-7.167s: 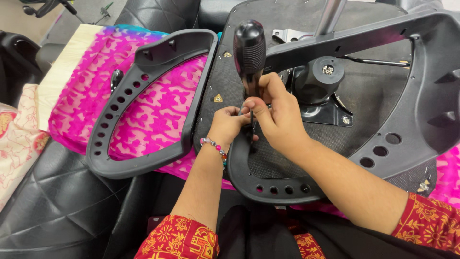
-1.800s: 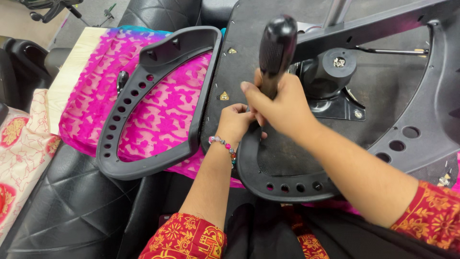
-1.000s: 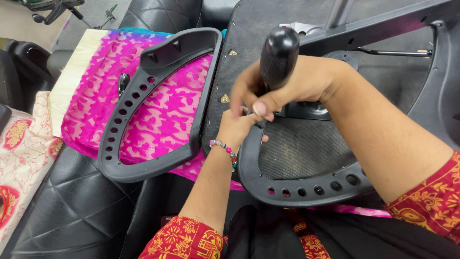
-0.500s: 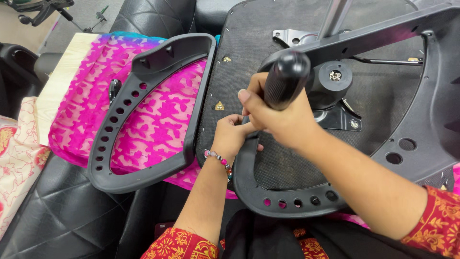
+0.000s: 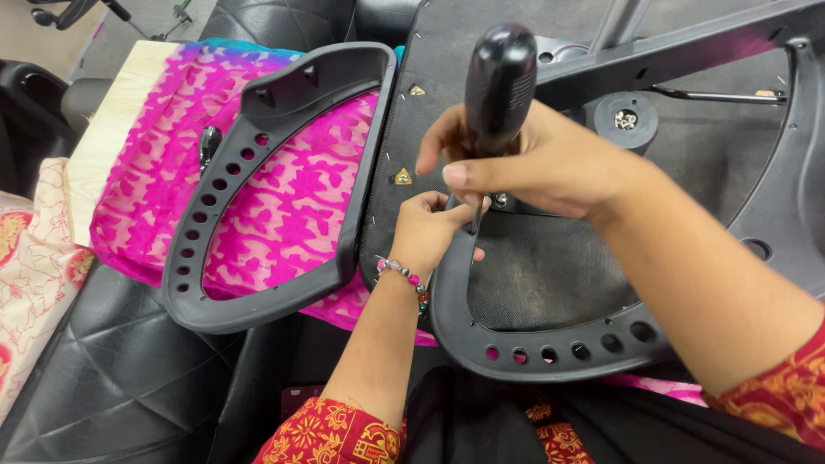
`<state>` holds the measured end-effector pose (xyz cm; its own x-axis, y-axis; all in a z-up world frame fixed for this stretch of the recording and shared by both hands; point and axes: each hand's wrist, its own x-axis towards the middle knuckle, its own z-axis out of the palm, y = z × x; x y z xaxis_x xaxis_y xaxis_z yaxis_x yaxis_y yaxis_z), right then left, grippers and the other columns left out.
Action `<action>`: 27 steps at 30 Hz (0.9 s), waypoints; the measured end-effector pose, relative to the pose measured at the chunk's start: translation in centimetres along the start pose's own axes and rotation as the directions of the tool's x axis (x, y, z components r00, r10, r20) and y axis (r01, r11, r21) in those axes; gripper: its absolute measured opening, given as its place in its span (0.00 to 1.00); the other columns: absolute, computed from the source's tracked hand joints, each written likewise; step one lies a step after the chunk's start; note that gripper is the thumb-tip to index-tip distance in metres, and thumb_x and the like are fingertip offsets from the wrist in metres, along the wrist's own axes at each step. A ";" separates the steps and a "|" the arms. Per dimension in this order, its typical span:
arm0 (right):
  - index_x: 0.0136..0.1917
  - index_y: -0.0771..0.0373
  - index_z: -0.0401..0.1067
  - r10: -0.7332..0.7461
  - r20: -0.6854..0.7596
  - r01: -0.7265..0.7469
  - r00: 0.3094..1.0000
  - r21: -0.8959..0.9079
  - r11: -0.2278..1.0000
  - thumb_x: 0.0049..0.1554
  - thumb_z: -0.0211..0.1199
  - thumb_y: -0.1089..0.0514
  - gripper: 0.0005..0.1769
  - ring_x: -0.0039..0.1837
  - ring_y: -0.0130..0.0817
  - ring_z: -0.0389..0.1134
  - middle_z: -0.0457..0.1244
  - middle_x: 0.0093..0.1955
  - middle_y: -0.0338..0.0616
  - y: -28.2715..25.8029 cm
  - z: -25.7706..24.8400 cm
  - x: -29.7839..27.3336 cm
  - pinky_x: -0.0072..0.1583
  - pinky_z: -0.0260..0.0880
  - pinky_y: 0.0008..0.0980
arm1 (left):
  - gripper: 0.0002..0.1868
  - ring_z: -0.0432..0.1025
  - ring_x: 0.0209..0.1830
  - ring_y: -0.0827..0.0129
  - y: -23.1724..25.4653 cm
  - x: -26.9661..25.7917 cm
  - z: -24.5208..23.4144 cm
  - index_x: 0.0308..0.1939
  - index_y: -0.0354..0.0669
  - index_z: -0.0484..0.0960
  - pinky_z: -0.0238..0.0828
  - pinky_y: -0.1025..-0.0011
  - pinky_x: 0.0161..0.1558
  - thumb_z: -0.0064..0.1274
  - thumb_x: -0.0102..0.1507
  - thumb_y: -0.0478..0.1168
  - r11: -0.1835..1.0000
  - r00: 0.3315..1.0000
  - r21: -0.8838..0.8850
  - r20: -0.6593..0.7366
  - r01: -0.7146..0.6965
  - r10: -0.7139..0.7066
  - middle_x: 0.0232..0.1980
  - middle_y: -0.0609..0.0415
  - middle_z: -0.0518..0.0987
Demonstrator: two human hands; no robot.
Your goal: The person assembles a black plastic chair frame by inserting screws and tightening them with a screwdriver. They align the frame parts, insert screws into the central hub, and use a screwdriver to secure the components together.
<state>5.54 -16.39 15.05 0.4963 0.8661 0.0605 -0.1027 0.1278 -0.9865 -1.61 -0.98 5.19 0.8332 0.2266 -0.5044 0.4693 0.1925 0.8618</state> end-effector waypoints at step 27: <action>0.29 0.64 0.66 -0.072 -0.404 0.069 0.912 -0.023 0.997 0.63 0.63 0.54 0.23 0.26 0.19 0.54 0.56 0.24 0.32 4.3 3.3 0.8 0.30 0.53 0.25 | 0.13 0.80 0.25 0.58 -1.1 1.5 -0.2 0.36 0.27 0.76 0.82 0.64 0.21 0.64 0.58 0.34 0.998 0.997 -0.036 0.039 -0.059 0.060 0.34 0.43 0.83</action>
<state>2.65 -13.52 11.32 0.8085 0.5850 0.0648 -0.0488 0.1763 -0.9831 -0.93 -0.65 3.48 0.8707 0.2008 -0.4491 0.4085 0.2135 0.8874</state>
